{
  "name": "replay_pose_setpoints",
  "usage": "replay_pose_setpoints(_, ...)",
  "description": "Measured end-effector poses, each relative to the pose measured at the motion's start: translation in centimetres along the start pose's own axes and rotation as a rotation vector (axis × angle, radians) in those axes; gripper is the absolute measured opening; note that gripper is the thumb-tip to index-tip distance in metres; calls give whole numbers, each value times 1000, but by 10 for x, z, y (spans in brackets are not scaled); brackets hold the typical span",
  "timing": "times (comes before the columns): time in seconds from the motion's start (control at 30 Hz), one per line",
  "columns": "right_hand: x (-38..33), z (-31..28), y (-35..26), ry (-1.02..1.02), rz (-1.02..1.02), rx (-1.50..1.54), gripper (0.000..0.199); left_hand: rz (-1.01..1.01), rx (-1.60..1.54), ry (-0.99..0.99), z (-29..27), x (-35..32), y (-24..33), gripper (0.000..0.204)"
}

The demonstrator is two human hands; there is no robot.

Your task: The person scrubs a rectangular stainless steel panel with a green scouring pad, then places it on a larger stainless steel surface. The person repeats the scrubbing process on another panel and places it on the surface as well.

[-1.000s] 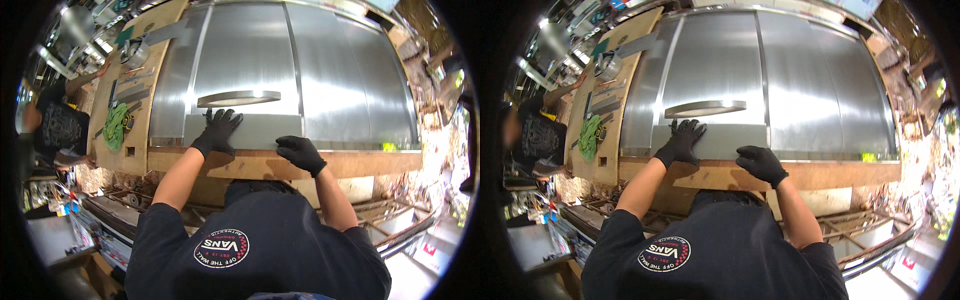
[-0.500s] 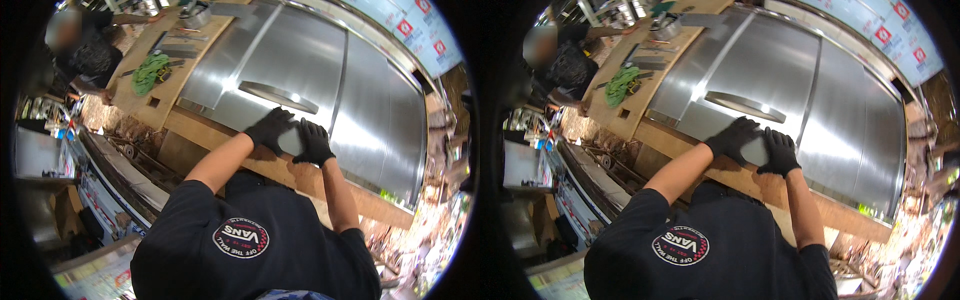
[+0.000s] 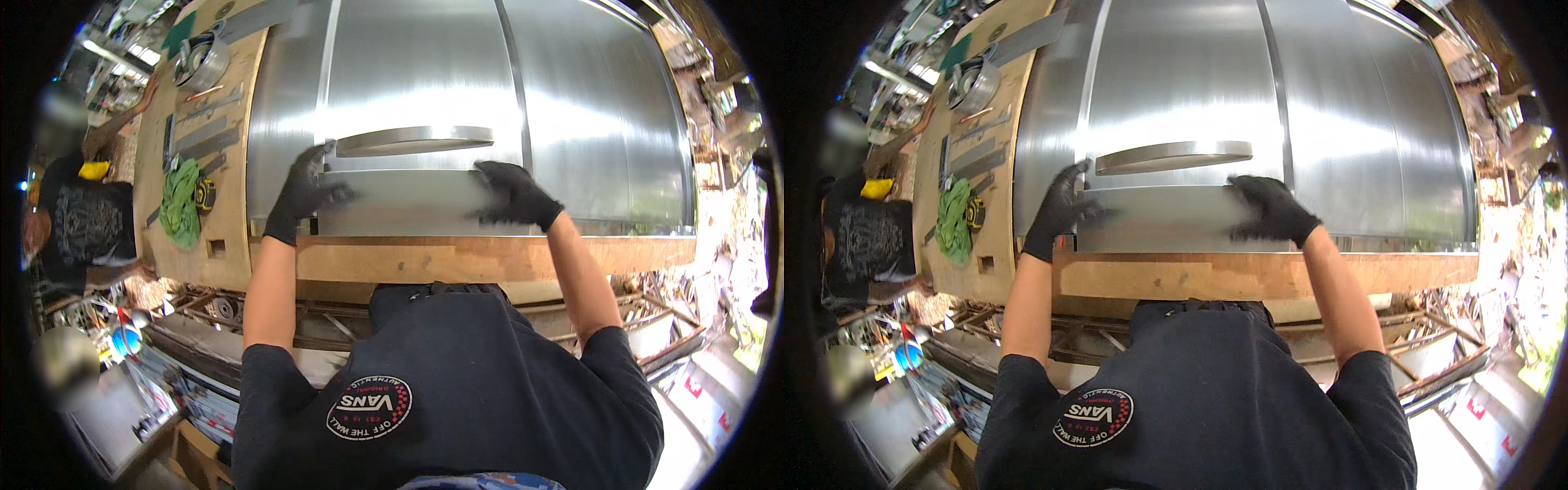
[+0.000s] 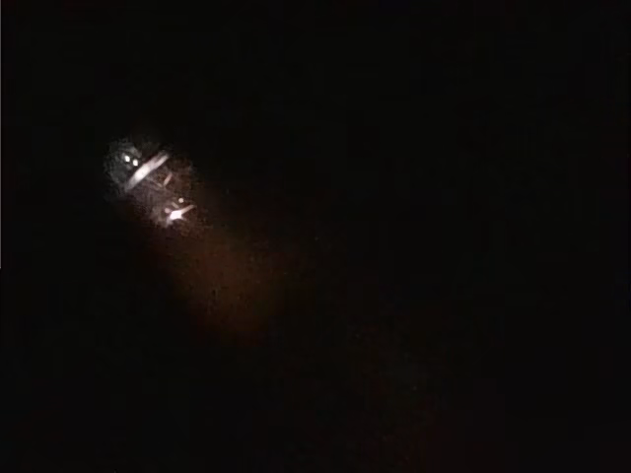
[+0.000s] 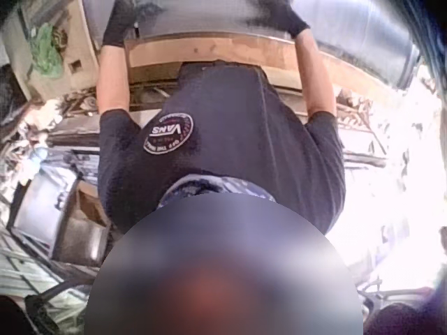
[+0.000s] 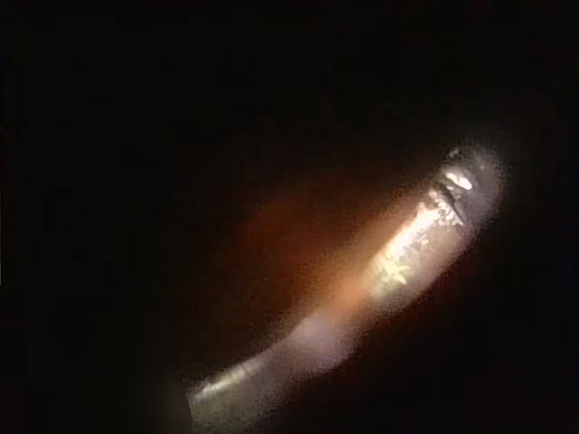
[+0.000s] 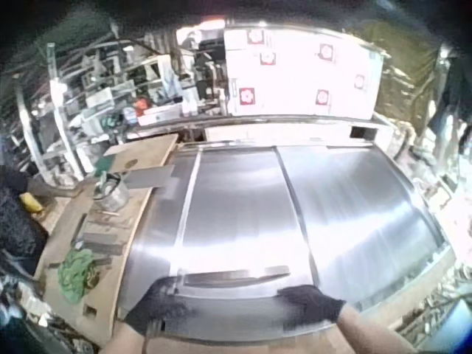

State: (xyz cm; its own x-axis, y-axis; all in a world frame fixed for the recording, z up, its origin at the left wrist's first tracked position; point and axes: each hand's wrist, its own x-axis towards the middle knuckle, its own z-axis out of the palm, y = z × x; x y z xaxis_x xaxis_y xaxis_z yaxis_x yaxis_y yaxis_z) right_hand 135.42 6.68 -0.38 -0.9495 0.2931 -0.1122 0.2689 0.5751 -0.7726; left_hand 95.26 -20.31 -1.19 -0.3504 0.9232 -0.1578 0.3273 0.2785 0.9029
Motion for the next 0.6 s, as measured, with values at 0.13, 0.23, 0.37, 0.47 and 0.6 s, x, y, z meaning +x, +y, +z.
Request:
replay_pose_setpoints(0.13, 40, -30, -1, 232, 331, -135, 72, 151, 319, 174, -26, 55, -8, 53)
replay_pose_setpoints(0.23, 61, -39, 19, 187, 389, -283, 62, 63, 685, -79, -13, 86, 35, 47)
replay_pose_setpoints(0.37, 89, -37, 13, 100, 514, -354, 46, 142, 932, -248, -5, 102, 26, 48)
replay_pose_setpoints(0.47, 88, -32, 29, 152, 479, -378, 38, 138, 809, -252, -5, 111, 24, 40)
replay_pose_setpoints(0.6, 83, -20, 47, 220, 409, -316, 38, 159, 627, -197, -9, 114, 9, 37)
